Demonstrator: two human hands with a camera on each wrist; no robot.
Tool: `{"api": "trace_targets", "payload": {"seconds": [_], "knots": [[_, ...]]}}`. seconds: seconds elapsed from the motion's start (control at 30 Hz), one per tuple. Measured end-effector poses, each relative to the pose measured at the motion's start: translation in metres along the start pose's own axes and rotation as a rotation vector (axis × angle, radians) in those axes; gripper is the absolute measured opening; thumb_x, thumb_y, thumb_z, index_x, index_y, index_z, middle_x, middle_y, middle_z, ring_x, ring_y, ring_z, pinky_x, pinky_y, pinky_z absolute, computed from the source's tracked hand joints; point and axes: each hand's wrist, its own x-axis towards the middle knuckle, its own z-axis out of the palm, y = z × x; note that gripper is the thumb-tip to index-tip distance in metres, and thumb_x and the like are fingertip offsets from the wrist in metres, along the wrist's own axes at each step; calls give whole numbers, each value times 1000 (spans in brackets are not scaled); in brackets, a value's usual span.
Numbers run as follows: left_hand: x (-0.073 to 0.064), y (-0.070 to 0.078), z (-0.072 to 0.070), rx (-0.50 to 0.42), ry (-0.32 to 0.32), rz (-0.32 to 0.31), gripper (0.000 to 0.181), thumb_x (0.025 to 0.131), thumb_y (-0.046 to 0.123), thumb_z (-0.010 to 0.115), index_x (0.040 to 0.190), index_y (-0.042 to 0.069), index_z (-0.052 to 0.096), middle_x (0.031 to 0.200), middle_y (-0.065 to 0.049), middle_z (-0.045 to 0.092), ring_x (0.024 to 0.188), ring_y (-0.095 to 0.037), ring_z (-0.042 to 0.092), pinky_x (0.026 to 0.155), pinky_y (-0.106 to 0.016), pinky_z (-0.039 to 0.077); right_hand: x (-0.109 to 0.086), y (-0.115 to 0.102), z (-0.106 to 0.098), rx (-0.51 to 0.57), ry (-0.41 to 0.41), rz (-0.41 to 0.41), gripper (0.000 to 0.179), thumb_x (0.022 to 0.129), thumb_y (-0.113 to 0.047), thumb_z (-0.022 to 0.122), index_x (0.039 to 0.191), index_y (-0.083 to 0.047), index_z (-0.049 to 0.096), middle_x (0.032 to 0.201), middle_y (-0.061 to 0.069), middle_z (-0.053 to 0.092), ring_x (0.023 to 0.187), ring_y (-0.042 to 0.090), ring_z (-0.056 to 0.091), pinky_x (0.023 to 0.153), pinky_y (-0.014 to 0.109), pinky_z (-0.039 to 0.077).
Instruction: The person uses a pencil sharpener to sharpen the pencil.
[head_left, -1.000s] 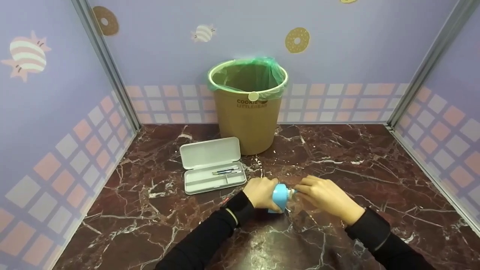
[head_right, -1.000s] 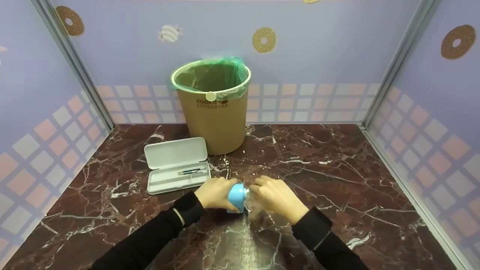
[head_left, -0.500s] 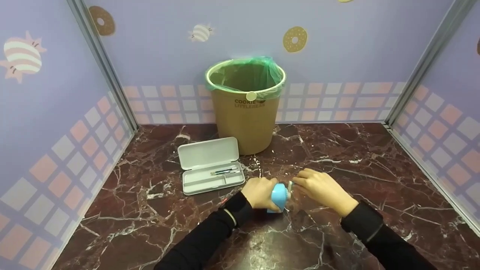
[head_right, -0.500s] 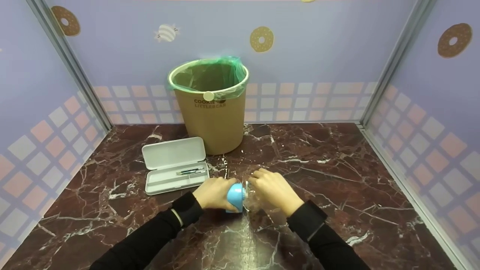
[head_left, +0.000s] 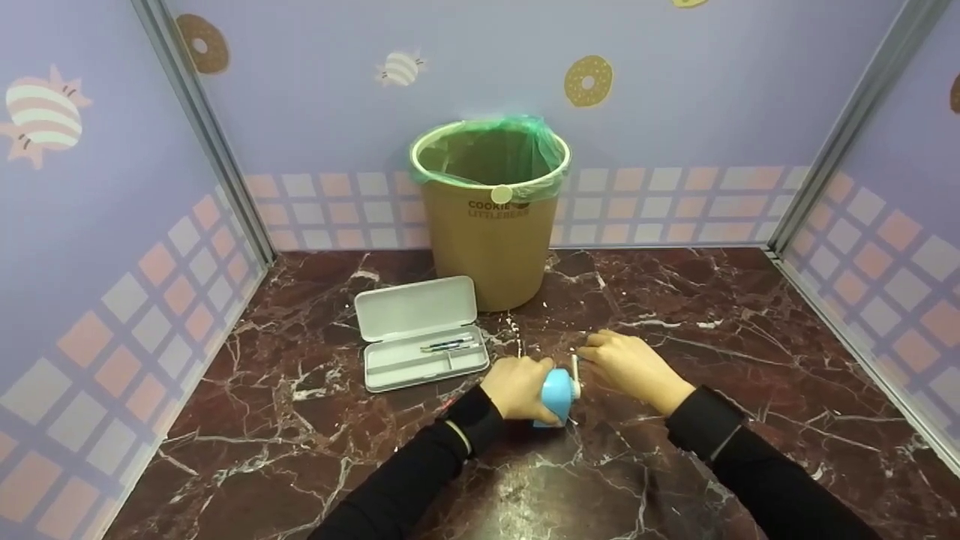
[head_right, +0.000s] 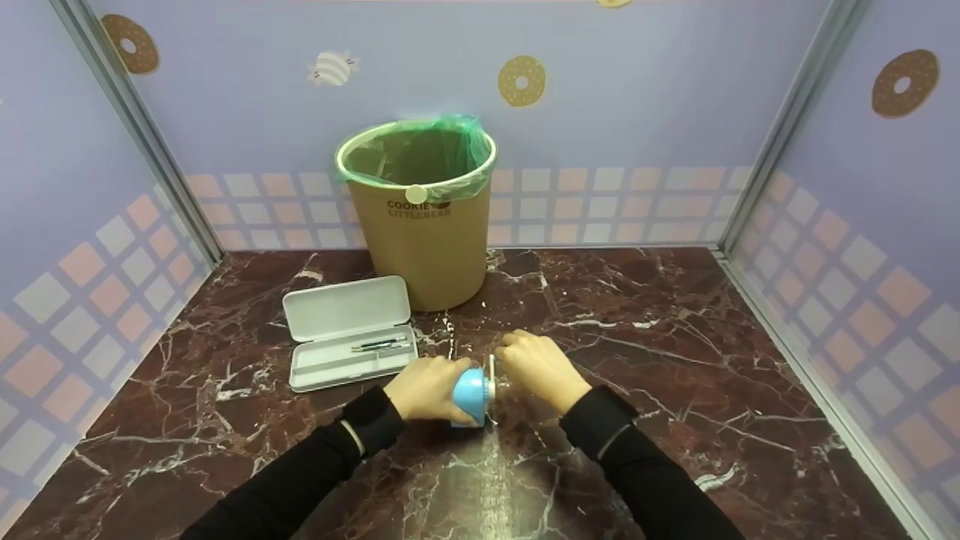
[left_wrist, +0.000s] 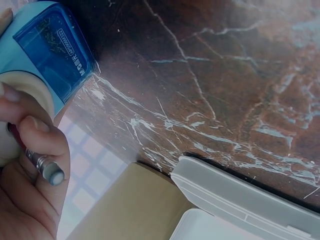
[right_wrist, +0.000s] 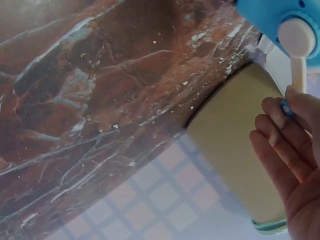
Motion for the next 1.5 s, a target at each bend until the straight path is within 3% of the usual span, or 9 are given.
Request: {"api": "trace_targets", "payload": {"seconds": [0.4,0.6,0.87,1.1,1.33,1.5], "knots": [[0,-1,-2,-8,-22,-2,73,64,61,89,116,15,66,94,-1,76,82,-20,74,68,-36,58,1,3,13,52,-18,29,9,87,-8,77,95,-8,78,84,8,69,74,24,67,63,39,56],[-2,-2,0,-4,-11,-1,70,63,62,88,111,16,66,90,0,75,78,-19,73,65,-35,57,2,1,23,50,-35,21,5,86,-10,77,91,-9,77,81,8,69,71,24,67,60,40,55],[-3,0,1,-4,17,-8,68,62,63,89,107,16,66,89,0,75,77,-19,73,64,-35,57,-2,-3,31,39,-79,9,11,87,-10,76,98,-11,79,89,9,76,77,26,72,65,40,58],[-3,1,0,-15,18,-27,68,63,61,89,107,15,66,90,-1,75,78,-18,73,64,-35,57,-7,-7,35,48,-108,-17,3,85,-7,76,85,-9,74,79,8,71,69,24,69,60,39,56],[-4,2,1,-18,16,-37,66,62,62,89,103,16,66,88,1,75,77,-17,73,63,-34,56,-16,-12,39,67,-130,-8,13,87,-10,76,75,-7,71,76,6,69,68,22,67,60,36,54],[-3,3,-2,-18,8,-46,66,62,61,89,103,16,66,89,0,75,76,-19,72,62,-34,55,-20,-15,39,113,-141,-13,9,86,-11,78,79,-8,73,79,5,72,70,21,69,61,35,56]]}}
